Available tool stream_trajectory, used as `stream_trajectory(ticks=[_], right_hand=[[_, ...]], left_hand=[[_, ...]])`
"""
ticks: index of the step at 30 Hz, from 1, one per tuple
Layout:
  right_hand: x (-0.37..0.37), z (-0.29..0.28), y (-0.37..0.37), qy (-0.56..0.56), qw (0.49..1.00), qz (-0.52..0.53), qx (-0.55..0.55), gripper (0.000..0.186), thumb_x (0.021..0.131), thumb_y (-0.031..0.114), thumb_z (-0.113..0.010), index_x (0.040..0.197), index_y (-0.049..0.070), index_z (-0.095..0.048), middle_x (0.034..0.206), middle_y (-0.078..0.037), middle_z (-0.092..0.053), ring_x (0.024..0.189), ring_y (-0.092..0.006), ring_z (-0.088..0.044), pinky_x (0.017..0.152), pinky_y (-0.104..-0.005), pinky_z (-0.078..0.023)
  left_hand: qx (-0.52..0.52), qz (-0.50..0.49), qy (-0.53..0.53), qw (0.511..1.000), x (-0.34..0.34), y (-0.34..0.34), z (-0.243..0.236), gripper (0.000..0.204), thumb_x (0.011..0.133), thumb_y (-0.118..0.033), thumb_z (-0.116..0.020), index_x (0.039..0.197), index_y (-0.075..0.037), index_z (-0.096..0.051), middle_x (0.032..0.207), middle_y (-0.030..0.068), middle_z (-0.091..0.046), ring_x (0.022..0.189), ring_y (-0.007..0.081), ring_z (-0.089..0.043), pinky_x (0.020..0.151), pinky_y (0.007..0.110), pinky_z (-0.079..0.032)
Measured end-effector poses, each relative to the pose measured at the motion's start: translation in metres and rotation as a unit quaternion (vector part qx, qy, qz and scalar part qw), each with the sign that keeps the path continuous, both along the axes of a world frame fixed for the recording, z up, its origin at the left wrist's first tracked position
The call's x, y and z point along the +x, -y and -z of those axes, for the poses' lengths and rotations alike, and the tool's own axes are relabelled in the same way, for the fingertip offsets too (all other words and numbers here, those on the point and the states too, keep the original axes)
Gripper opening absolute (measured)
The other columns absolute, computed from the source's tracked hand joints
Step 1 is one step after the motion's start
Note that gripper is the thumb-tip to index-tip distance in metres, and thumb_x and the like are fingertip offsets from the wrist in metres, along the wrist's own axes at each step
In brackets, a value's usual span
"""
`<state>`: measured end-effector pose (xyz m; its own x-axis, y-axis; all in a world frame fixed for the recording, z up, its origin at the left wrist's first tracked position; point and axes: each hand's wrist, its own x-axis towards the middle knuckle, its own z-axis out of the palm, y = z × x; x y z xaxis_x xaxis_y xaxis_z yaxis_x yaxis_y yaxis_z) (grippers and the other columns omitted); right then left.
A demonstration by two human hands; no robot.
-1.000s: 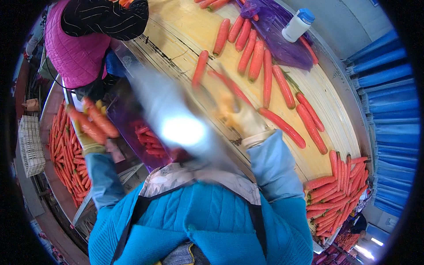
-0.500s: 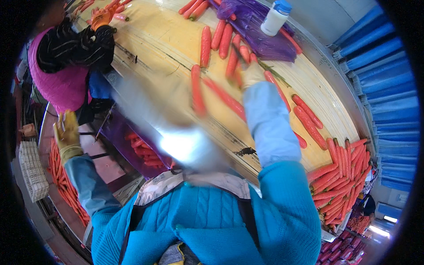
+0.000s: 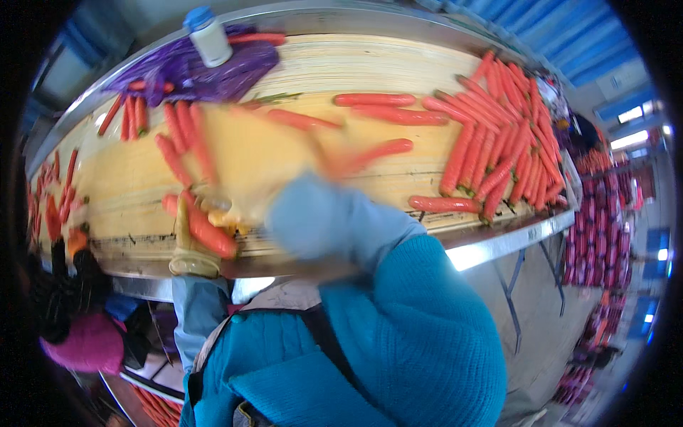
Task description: The person repeatedly picks carrots from a rotating table, trims the ends with a knife, and places them into a bin. The process is continuous, with the person handling carrots one at a time and occasionally adjusting their position on the table.
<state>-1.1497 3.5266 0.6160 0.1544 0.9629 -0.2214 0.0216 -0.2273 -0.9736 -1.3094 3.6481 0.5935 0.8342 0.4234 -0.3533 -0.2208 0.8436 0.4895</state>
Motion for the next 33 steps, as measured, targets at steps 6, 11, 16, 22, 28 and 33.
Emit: stream_trajectory(ticks=[6,11,16,22,28,33], right_hand=[[0.177,-0.014,0.101,0.418,0.886,0.184,-0.076,0.040,0.097,0.039,-0.054,0.107,0.003,-0.068,0.087,-0.019,-0.070,0.083,-0.0349,-0.069,0.072,-0.0454,-0.054],[0.303,0.021,0.221,0.573,0.682,0.347,-0.295,0.028,0.092,0.029,-0.055,0.106,0.010,-0.071,0.099,-0.023,-0.071,0.093,-0.0409,-0.069,0.077,-0.0509,-0.054],[0.265,0.048,0.247,0.581,0.742,0.236,-0.237,0.025,0.091,0.028,-0.057,0.105,0.013,-0.072,0.098,-0.019,-0.073,0.093,-0.0397,-0.069,0.083,-0.0500,-0.054],[0.129,0.013,0.195,0.563,0.807,0.052,-0.171,0.031,0.085,0.027,-0.066,0.112,0.013,-0.072,0.115,-0.017,-0.070,0.110,-0.0365,-0.065,0.092,-0.0486,-0.051],[0.042,0.045,0.126,0.571,0.821,-0.016,0.009,0.034,0.087,0.024,-0.060,0.117,0.012,-0.070,0.130,-0.012,-0.066,0.138,-0.0315,-0.049,0.116,-0.0474,-0.036],[0.063,0.050,0.107,0.683,0.718,-0.113,-0.068,0.034,0.089,0.024,-0.056,0.118,0.012,-0.070,0.133,-0.009,-0.065,0.137,-0.0320,-0.050,0.116,-0.0484,-0.036]], left_hand=[[0.007,0.035,0.016,0.999,0.022,0.005,0.015,0.082,0.097,-0.068,-0.050,0.154,-0.010,-0.040,0.148,0.0116,-0.052,0.132,0.0325,-0.052,0.113,0.046,-0.042],[0.016,0.120,-0.052,0.991,0.023,-0.027,0.035,0.081,0.091,-0.068,-0.060,0.146,-0.009,-0.050,0.138,0.0108,-0.059,0.124,0.0298,-0.056,0.108,0.044,-0.046],[0.080,0.074,-0.094,0.990,0.024,-0.042,0.044,0.070,0.091,-0.059,-0.067,0.135,-0.005,-0.056,0.123,0.0100,-0.065,0.112,0.0266,-0.062,0.100,0.042,-0.051],[-0.045,0.027,-0.087,0.995,0.031,-0.029,0.011,0.058,0.087,-0.035,-0.081,0.130,-0.002,-0.060,0.128,0.0109,-0.066,0.116,0.0253,-0.063,0.105,0.040,-0.052],[-0.165,-0.106,-0.052,0.979,0.023,-0.048,0.008,0.051,0.084,-0.023,-0.084,0.126,-0.002,-0.062,0.126,0.0110,-0.067,0.114,0.0248,-0.065,0.104,0.039,-0.054],[-0.178,-0.188,-0.013,0.966,0.017,-0.065,0.017,0.048,0.083,-0.017,-0.085,0.123,-0.002,-0.064,0.125,0.0110,-0.069,0.113,0.0246,-0.066,0.103,0.039,-0.056]])
